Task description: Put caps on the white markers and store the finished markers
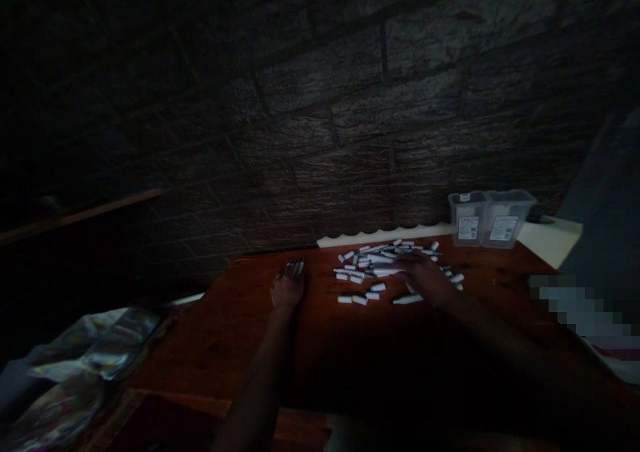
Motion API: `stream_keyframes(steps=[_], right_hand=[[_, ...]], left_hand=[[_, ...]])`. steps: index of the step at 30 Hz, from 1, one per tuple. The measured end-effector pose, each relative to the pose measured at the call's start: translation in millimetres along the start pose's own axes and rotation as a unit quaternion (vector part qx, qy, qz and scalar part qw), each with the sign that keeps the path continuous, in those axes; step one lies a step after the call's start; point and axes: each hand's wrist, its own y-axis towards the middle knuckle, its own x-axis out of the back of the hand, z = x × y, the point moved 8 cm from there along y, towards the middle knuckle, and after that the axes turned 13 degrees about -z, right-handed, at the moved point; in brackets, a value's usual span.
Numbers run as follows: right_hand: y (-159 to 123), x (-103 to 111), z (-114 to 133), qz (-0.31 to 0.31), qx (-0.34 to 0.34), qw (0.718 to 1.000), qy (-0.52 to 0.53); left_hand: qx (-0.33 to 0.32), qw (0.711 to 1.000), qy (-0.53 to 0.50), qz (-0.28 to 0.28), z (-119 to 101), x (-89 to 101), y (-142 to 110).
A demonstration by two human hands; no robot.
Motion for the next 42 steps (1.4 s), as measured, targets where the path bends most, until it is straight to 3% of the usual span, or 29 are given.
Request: stream_keyframes(steps=[12,18,22,25,27,30,36,42], right_hand=[[2.1,20.6,15.0,-0.131,-0.073,0.986,0.074],[-0.5,15.3,23.7,-0.101,-0.091,0.985,0.107],[-3.0,9.4,23.6,-0.098,-0.133,0.972,0.169],[-1.3,10.8,29.0,-0.128,-0.152,0.956,0.216],[0.6,11.5,34.4,-0.143,-0.168,0.949,0.225],[3.5,8.7,44.2,-0.138,-0.178,0.949,0.22],[5.4,5.4,52.6,-0.141,-0.155,0.953,0.22],[5.7,7.9,58.8,-0.125,-0.134,0.958,0.22]], left_hand=[[-0.003,1.0,-0.004,0.015,0.6,-4.5,0.5],[0.006,1.0,0.003,0.005,3.0,-4.6,1.5],[-0.023,0.994,-0.073,-0.074,-14.5,11.0,0.4],[-0.084,0.955,-0.268,-0.1,-50.3,24.9,-12.0],[-0.108,0.908,-0.4,-0.061,-76.2,26.7,-24.4],[-0.105,0.852,-0.511,0.031,-106.3,20.0,-41.6],[-0.085,0.789,-0.584,0.169,-131.3,12.6,-63.2],[-0.034,0.729,-0.645,0.228,-136.3,2.1,-67.2]])
